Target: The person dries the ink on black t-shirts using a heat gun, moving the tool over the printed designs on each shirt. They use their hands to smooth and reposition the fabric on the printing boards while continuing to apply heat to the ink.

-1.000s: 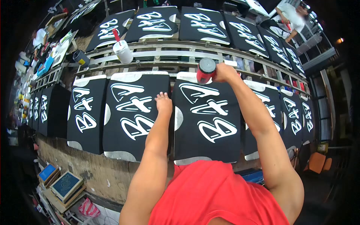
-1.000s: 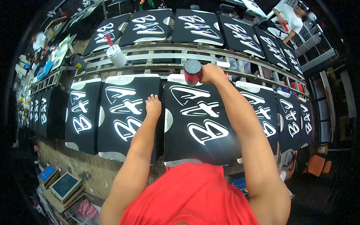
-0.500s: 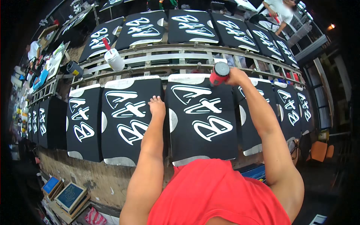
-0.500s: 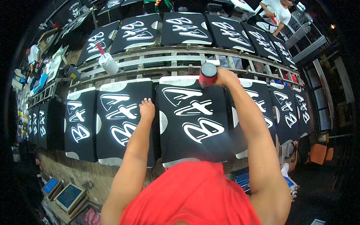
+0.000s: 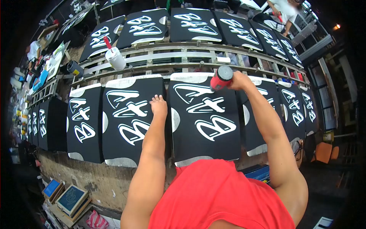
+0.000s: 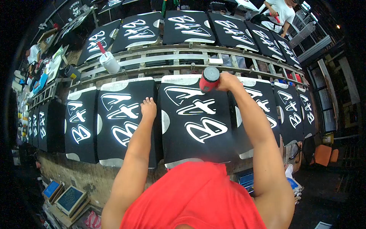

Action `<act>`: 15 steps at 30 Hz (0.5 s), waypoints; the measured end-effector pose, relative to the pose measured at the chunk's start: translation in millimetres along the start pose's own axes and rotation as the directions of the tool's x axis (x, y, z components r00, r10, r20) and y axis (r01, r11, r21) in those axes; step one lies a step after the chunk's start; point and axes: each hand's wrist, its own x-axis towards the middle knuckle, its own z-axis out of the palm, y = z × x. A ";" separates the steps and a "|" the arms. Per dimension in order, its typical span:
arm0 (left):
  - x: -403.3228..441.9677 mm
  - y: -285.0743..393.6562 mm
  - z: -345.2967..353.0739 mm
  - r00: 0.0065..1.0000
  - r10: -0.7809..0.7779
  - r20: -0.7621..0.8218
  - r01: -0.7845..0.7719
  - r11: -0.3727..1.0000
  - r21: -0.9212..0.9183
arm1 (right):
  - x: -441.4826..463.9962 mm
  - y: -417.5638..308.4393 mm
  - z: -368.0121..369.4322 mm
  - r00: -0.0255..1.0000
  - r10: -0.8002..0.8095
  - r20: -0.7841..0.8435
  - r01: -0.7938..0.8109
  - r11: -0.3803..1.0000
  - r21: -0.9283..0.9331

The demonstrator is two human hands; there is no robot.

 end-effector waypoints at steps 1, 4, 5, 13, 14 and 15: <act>-0.8 -0.5 -1.3 1.000 -0.002 0.001 0.002 1.000 0.000 | -4.5 -10.4 -7.2 0.998 0.049 0.042 -0.050 0.998 0.026; -4.0 -0.1 -3.9 1.000 0.002 0.000 -0.002 1.000 0.002 | -7.2 -27.6 -17.0 1.000 -0.013 0.015 0.013 1.000 0.005; -5.8 0.0 -3.2 0.998 0.011 -0.054 -0.009 0.999 0.042 | -10.4 -36.1 -22.5 1.000 0.014 0.023 -0.014 1.000 -0.008; -3.1 -0.5 1.0 1.000 0.000 -0.023 0.001 1.000 0.019 | 13.5 -48.9 -7.6 0.998 -0.059 -0.025 0.057 0.996 -0.061; -4.3 0.1 0.3 0.998 0.007 -0.055 -0.004 0.999 0.049 | 19.7 -49.2 -3.0 0.998 -0.064 -0.028 0.062 0.996 -0.057; -6.5 0.2 -1.3 0.996 0.017 -0.086 -0.010 0.997 0.080 | 22.2 -51.7 -1.6 0.997 -0.069 -0.029 0.067 0.996 -0.051</act>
